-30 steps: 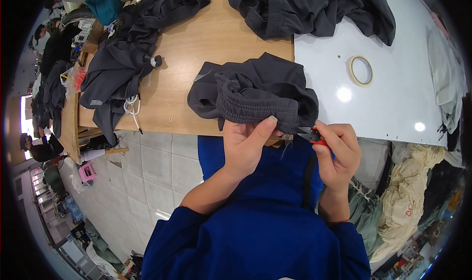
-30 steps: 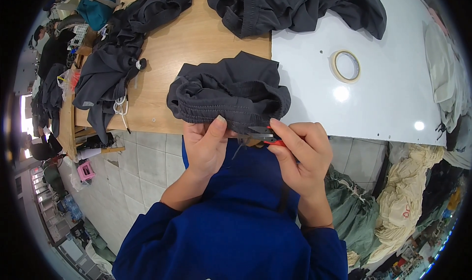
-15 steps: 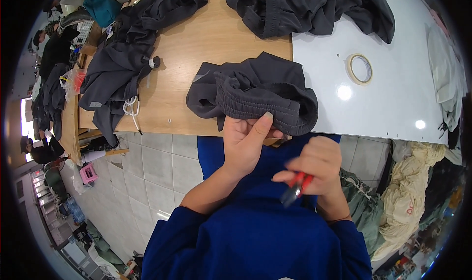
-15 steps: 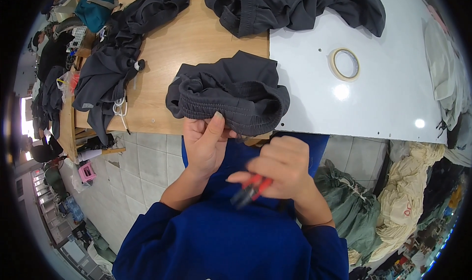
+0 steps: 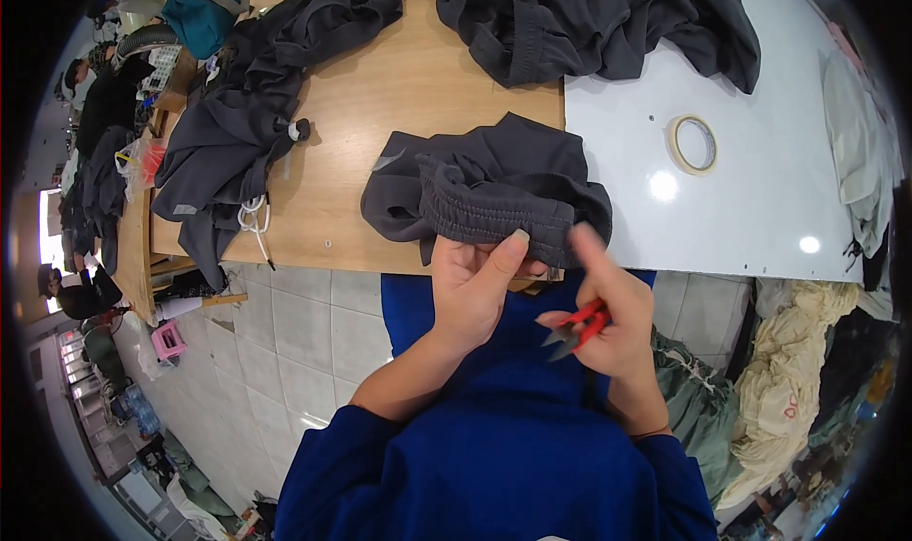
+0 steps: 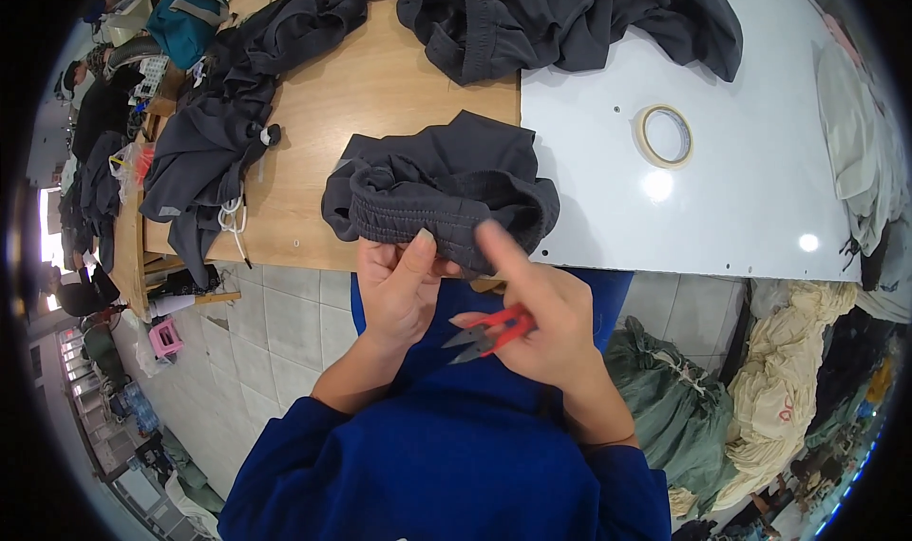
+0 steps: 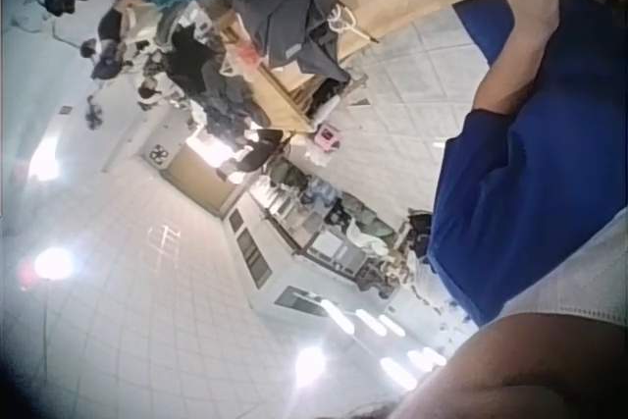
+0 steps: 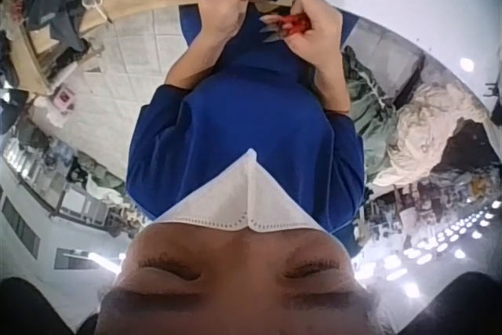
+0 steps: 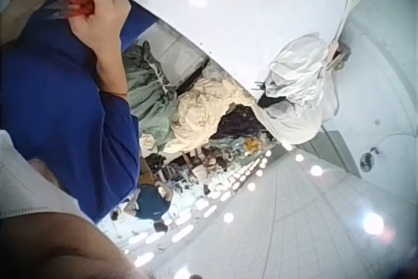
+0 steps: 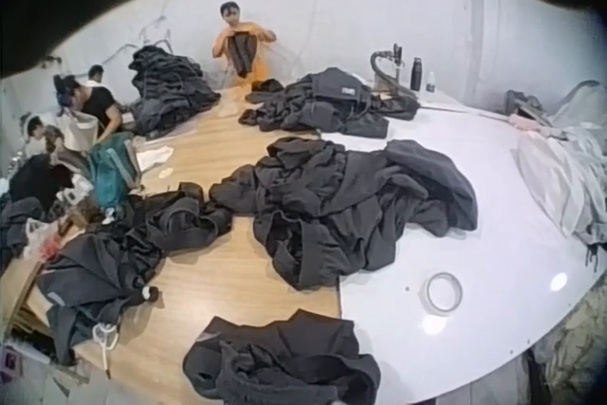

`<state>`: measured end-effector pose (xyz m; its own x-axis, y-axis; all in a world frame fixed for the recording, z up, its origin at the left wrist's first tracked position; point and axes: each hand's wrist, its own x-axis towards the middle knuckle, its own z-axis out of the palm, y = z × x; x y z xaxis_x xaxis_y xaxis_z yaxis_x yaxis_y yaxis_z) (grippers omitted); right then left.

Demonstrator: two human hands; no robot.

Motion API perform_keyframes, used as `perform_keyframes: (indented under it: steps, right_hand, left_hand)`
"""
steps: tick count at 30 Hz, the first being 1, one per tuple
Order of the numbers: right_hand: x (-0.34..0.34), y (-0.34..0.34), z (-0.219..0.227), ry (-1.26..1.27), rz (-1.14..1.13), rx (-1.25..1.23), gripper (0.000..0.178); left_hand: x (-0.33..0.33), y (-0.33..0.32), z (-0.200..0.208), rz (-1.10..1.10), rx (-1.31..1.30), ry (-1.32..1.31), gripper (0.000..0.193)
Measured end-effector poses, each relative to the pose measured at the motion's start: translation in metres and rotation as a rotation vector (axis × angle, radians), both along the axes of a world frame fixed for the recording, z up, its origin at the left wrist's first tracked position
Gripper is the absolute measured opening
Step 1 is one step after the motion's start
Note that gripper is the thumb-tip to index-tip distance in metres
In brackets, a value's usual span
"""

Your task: Trim loose threads from a pair of manufactured grey shorts using small hand snips.

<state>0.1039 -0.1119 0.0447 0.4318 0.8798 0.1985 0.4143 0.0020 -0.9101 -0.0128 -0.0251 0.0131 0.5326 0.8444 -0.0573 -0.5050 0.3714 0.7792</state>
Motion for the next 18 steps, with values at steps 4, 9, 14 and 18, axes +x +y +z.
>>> perform_keyframes:
  steps: [4, 9, 14, 18]
  right_hand:
    - [0.012, -0.005, -0.008, -0.146, 0.423, 0.274, 0.036]
    - [0.006, -0.007, -0.008, -0.032, 0.144, 0.077, 0.045]
    - [0.01, -0.008, -0.011, 0.231, -0.055, 0.172, 0.057]
    - [0.02, -0.004, -0.012, -0.178, -0.095, 0.115, 0.043]
  left_hand:
    - [-0.003, 0.003, -0.001, 0.006, 0.021, 0.006, 0.024]
    - [-0.003, 0.003, 0.0, 0.013, -0.018, -0.008, 0.024]
    - [-0.005, 0.002, -0.001, 0.019, 0.004, -0.009, 0.023]
    - [-0.006, 0.002, 0.0, -0.01, 0.005, -0.002, 0.023]
